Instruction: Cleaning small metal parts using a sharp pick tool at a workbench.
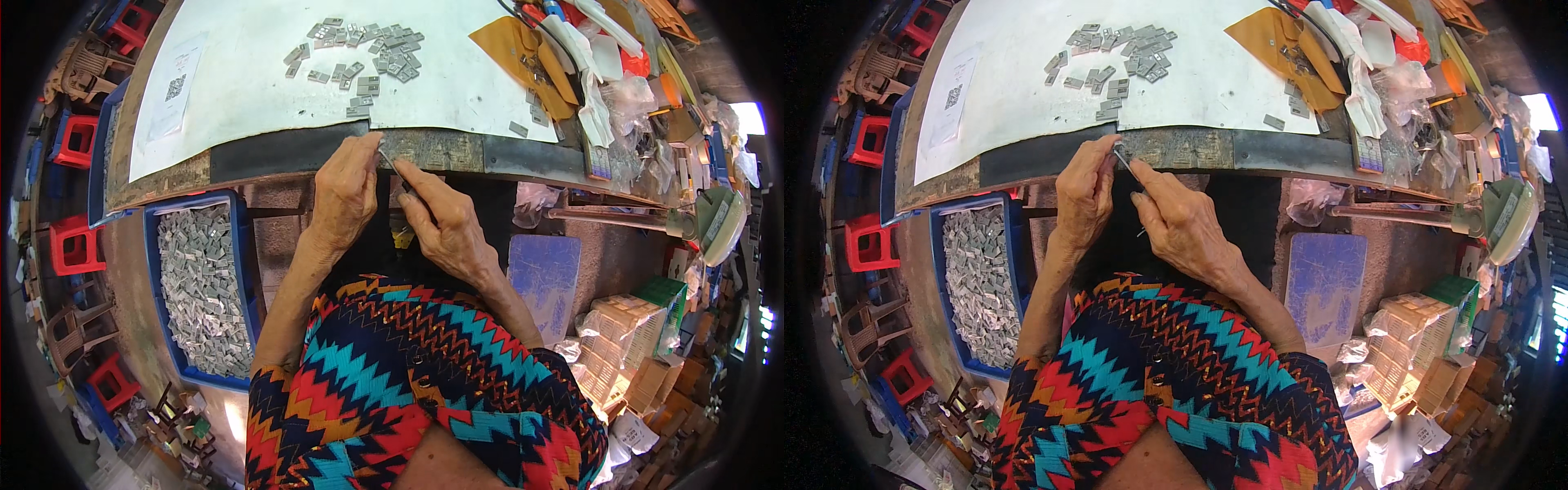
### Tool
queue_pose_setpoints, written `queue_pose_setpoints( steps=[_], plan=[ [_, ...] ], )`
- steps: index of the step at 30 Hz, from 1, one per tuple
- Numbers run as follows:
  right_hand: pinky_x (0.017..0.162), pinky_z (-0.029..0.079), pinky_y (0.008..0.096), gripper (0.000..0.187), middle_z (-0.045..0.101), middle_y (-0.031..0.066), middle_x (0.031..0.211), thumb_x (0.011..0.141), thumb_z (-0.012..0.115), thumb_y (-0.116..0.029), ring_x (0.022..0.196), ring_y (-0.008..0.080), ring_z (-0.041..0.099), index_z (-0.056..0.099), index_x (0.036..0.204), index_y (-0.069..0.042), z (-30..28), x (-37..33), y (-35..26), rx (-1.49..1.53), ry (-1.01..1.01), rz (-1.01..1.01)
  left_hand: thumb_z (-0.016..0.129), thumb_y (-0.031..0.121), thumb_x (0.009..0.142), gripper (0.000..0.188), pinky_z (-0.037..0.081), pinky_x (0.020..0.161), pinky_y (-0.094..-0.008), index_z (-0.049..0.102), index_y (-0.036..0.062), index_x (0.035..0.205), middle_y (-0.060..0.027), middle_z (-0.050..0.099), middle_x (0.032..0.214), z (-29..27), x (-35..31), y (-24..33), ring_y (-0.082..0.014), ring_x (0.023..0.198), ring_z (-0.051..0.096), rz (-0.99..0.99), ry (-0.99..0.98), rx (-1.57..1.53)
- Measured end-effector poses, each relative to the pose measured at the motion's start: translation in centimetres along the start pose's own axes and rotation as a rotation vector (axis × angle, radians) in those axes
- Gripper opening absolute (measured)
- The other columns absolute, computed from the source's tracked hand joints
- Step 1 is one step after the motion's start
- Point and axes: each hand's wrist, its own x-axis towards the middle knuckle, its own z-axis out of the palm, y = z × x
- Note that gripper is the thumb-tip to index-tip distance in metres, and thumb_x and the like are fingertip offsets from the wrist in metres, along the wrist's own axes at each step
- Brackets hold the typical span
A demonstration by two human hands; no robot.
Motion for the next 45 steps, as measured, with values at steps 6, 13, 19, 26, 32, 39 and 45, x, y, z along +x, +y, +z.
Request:
queue_pose_setpoints(
  steps=[6,13,19,26,32,39,45],
  plan=[
    [0.054,0.045,0.0247,0.036,0.059,0.0069,0.08,0.086,0.051,-0.005,0.062,0.0116,0.053,0.049,0.121,0.002,-0.6,-0.1,-1.0,0.407,-0.035,0.173,0.051,-0.011,0.075,0.031,0.047,0.067,-0.0317,0.055,-0.0012,0.105,-0.0171,0.058,0.091,0.3,-0.3,0.0,-0.0301,0.079,0.059,0.081,0.087,-0.08],
    [0.042,0.036,0.0189,0.032,0.051,0.0022,0.065,0.089,0.048,-0.011,0.049,0.0055,0.043,0.052,0.12,-0.002,-1.1,-0.1,-0.3,0.955,-0.121,0.463,0.049,-0.014,0.066,0.039,0.047,0.061,-0.0352,0.052,-0.0045,0.104,-0.0177,0.055,0.083,0.5,-0.5,-0.2,-0.0327,0.072,0.058,0.126,0.072,-0.051],
    [0.045,0.038,0.0184,0.034,0.052,0.0019,0.067,0.09,0.048,-0.013,0.055,0.005,0.046,0.051,0.122,-0.003,-0.2,1.7,-1.3,0.669,-0.299,0.361,0.047,-0.012,0.071,0.038,0.046,0.066,-0.0359,0.052,-0.001,0.107,-0.0171,0.054,0.082,-2.5,-1.1,-0.7,-0.0321,0.075,0.057,0.013,0.016,0.031],
    [0.045,0.038,0.02,0.033,0.049,-0.0003,0.064,0.088,0.049,-0.013,0.051,0.0053,0.045,0.052,0.119,-0.003,0.3,0.3,0.6,0.651,-0.359,0.397,0.046,-0.008,0.079,0.033,0.046,0.08,-0.0367,0.056,0.0038,0.108,-0.0164,0.059,0.103,-14.9,-10.6,-6.8,-0.0311,0.094,0.058,-0.302,0.07,0.565],
    [0.044,0.038,0.0198,0.033,0.048,-0.0006,0.064,0.088,0.05,-0.014,0.049,0.0048,0.044,0.052,0.119,-0.004,0.1,0.1,1.5,0.654,-0.409,0.4,0.051,-0.002,0.079,0.028,0.045,0.08,-0.0371,0.057,0.0022,0.106,-0.0151,0.059,0.105,-21.0,-17.5,-8.8,-0.0309,0.092,0.058,-0.606,-0.135,0.918],
    [0.046,0.038,0.0202,0.034,0.048,-0.0009,0.064,0.088,0.051,-0.016,0.052,0.0052,0.045,0.051,0.12,-0.003,-0.1,-0.1,1.6,0.604,-0.404,0.422,0.054,-0.003,0.08,0.018,0.047,0.075,-0.0314,0.06,0.0008,0.096,-0.0144,0.062,0.089,-11.2,-4.5,-4.6,-0.0259,0.083,0.06,-0.207,0.152,0.382],
    [0.046,0.038,0.0193,0.034,0.048,-0.0019,0.063,0.089,0.051,-0.018,0.051,0.0044,0.044,0.052,0.12,-0.004,-0.2,-1.1,1.7,0.548,-0.355,0.424,0.061,0.005,0.075,0.008,0.045,0.07,-0.0361,0.059,0.0023,0.083,-0.0115,0.058,0.079,-2.6,4.4,-2.9,-0.0283,0.08,0.056,-0.043,-0.015,0.244]
  ],
)
